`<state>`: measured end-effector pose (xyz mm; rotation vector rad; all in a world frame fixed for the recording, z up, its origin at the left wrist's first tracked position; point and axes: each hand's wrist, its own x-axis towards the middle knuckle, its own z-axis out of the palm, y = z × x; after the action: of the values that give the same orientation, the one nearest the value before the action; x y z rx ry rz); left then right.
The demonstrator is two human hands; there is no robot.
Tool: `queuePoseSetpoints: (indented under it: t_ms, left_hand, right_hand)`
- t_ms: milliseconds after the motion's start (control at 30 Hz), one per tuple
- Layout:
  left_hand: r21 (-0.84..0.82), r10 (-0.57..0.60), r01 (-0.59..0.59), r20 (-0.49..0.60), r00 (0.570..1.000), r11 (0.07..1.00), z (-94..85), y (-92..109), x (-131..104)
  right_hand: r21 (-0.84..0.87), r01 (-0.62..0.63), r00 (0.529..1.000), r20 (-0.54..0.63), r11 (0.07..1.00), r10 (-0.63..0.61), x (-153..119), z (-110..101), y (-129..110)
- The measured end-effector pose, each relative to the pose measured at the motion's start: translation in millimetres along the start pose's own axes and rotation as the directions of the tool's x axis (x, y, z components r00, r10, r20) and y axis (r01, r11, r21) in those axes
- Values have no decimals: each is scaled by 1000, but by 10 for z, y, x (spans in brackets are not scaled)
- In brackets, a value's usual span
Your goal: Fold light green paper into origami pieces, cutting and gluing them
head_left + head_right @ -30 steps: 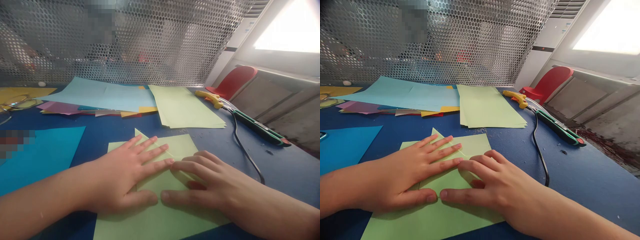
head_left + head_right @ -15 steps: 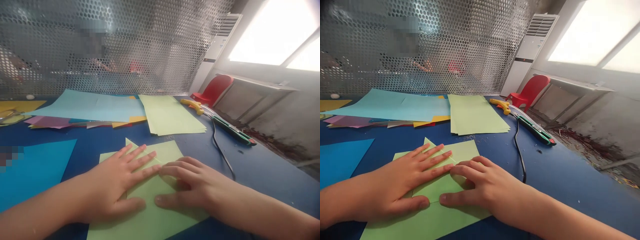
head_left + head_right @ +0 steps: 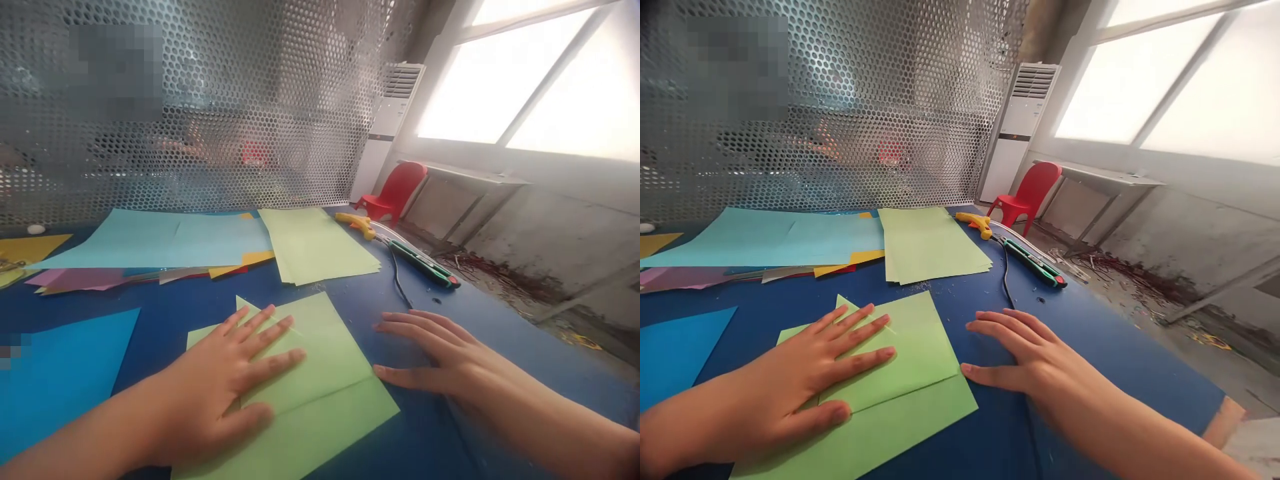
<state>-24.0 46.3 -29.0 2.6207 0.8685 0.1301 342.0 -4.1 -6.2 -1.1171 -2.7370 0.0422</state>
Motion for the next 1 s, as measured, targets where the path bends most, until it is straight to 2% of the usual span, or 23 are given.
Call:
queuePoseSetpoints:
  t_ms: [133, 167, 233, 333, 400, 467, 567, 700, 900, 1000]
  left_hand:
    - [-18, -16, 16, 34, 999, 1000, -54, 33, -6]
    - [-21, -15, 16, 44, 999, 1000, -64, 39, -9]
    - [-22, 1, 0, 51, 999, 1000, -83, 51, -20]
    - [-8, 25, -25, 42, 999, 1000, -131, 69, -51]
    - [10, 22, -22, 41, 999, 1000, -185, 76, -78]
    - [11, 14, -14, 40, 999, 1000, -245, 78, -101]
    - [-11, 41, -41, 60, 997, 999, -300, 80, -105]
    - [-46, 100, -98, 45, 994, 994, -227, 106, -54]
    - [-112, 21, -32, -97, 995, 993, -21, 89, -2]
    - [-137, 37, -56, -138, 990, 989, 14, 87, -13]
  right_hand:
    - [-11, -65, 997, 35, 998, 66, -36, -115, 13]
    - [-1, -76, 997, -4, 997, 76, -43, -137, 67]
    - [-15, -201, 979, -42, 979, 200, -54, -175, 262]
    - [-53, -407, 903, -176, 912, 393, -55, -210, 716]
    - [-69, -550, 816, -255, 832, 519, -49, -199, 1034]
    - [-74, -646, 744, -281, 760, 606, -42, -149, 1301]
    - [-94, -708, 695, -265, 700, 668, -31, -33, 1567]
    - [-117, -749, 655, -273, 652, 704, -30, 74, 1736]
    - [-108, -779, 619, -287, 617, 731, 15, 89, 1818]
    - [-96, -795, 602, -250, 599, 758, 92, 75, 1811]
